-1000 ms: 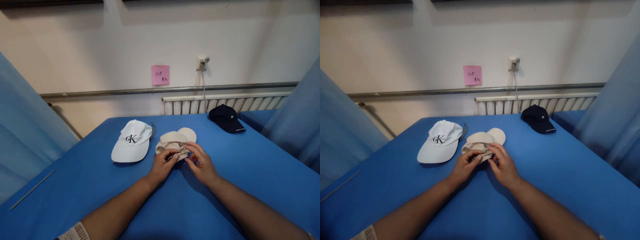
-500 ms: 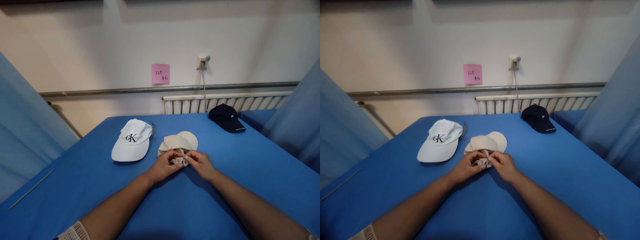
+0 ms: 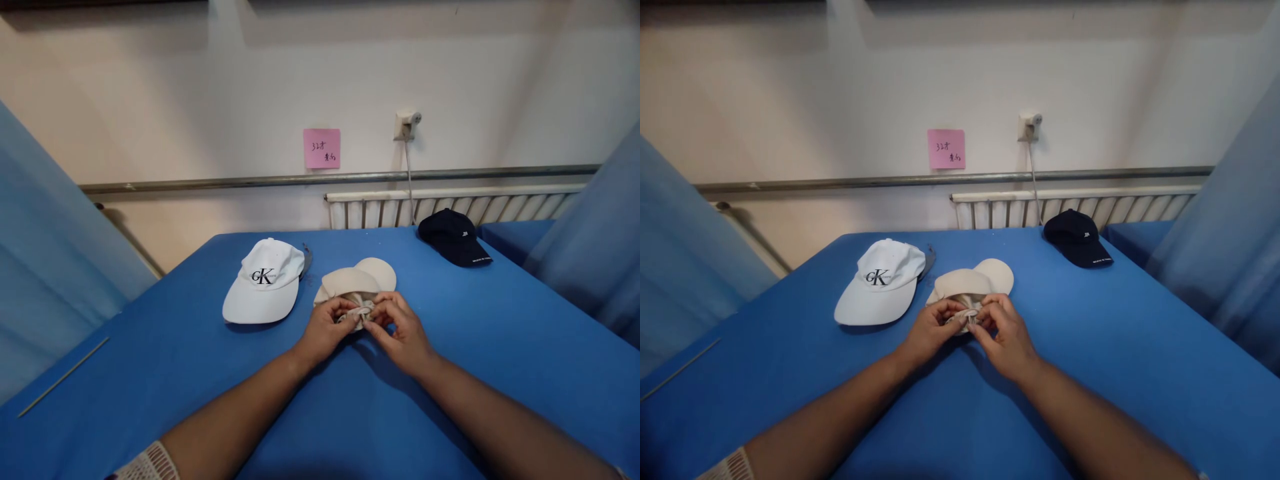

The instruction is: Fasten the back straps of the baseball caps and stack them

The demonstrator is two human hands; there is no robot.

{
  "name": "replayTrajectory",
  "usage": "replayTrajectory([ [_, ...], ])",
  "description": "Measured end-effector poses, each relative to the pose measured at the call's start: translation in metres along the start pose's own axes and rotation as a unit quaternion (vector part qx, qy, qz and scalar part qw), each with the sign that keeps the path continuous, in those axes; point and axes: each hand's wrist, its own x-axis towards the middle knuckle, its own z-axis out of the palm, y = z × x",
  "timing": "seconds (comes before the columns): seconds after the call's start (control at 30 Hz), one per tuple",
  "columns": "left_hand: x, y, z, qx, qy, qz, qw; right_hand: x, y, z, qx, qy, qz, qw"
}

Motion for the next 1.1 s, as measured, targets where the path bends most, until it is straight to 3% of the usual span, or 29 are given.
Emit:
replayTrajectory([
  [0.17, -0.001, -0.003, 0.001, 0.028, 0.000, 0.008, 1.000, 0.000, 0.000, 0.000, -0.046, -0.015, -0.015, 0.999],
  [0.43, -0.001, 0.004, -0.001, -0.007, 0.011, -0.010, 1.000, 0.004, 0.006, -0.001, 0.065, 0.011, 0.050, 0.997],
  [0.6, -0.001, 0.004, -0.003, -0.044, -0.032, -0.035, 0.998, 0.004, 0.008, -0.003, 0.034, 0.007, 0.011, 0.999],
  [0.87, -0.002, 0.004, -0.003, 0.050, -0.055, -0.001, 0.997, 0.003, 0.007, -0.005, -0.008, 0.010, -0.012, 1.000],
  [1.1, -0.001, 0.000, -0.007, -0.027, -0.046, -0.017, 0.998, 0.007, 0.014, -0.007, -0.039, -0.001, -0.030, 0.999],
])
